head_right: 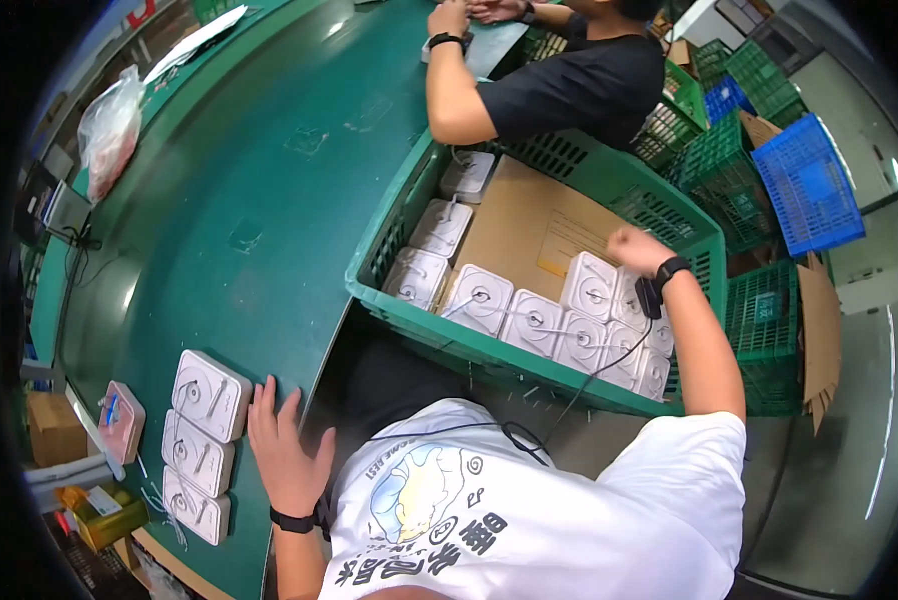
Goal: The person assembles devices by inserting a white strip into a component, pressing it into place, and then fitting the unit into a white housing. After repeating this process for several units, the person places the completed devices into a green crate.
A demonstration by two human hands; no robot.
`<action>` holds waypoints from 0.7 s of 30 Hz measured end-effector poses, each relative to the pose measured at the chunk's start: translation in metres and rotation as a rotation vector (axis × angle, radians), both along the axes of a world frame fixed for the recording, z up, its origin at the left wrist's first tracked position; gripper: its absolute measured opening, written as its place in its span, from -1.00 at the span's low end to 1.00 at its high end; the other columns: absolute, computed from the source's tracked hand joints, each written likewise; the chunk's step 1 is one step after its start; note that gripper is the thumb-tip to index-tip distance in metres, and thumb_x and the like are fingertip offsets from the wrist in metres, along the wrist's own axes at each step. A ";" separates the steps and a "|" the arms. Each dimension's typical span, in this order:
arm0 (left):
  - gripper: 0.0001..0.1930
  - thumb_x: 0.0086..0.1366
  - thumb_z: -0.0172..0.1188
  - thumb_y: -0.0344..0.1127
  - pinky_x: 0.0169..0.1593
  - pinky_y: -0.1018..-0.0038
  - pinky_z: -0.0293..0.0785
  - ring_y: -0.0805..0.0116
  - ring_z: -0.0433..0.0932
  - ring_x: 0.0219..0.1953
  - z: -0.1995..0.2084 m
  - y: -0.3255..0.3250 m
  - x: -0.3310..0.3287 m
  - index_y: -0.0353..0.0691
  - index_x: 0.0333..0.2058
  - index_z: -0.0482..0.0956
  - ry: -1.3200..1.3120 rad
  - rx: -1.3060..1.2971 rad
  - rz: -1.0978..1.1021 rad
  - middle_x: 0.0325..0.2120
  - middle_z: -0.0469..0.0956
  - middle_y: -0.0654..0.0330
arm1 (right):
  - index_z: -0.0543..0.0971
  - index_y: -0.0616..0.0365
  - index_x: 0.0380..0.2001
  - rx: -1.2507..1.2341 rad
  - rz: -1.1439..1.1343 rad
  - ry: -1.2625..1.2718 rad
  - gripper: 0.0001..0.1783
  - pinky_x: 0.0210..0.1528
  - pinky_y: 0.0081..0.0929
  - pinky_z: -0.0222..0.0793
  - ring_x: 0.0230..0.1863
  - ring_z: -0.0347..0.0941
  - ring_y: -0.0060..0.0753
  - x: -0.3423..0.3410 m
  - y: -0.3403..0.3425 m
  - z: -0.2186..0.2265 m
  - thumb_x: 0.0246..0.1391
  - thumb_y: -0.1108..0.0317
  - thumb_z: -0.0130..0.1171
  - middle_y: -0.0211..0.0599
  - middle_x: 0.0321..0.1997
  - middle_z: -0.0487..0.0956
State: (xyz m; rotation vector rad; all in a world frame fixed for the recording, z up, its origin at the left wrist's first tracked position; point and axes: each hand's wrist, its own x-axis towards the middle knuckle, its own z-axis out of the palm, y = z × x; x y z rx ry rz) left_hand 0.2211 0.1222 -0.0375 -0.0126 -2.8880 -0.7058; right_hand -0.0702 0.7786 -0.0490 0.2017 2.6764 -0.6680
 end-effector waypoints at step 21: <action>-0.38 0.31 0.53 -0.19 0.66 -0.20 0.20 -0.20 0.34 0.61 0.002 -0.010 0.009 -0.13 0.33 0.63 0.073 0.076 0.022 0.53 0.44 -0.07 | 0.65 0.11 -0.41 0.121 0.335 -0.116 -0.64 -0.29 -0.58 0.42 -0.38 0.49 -0.70 -0.028 -0.157 0.083 0.03 0.29 0.74 -0.60 -0.42 0.62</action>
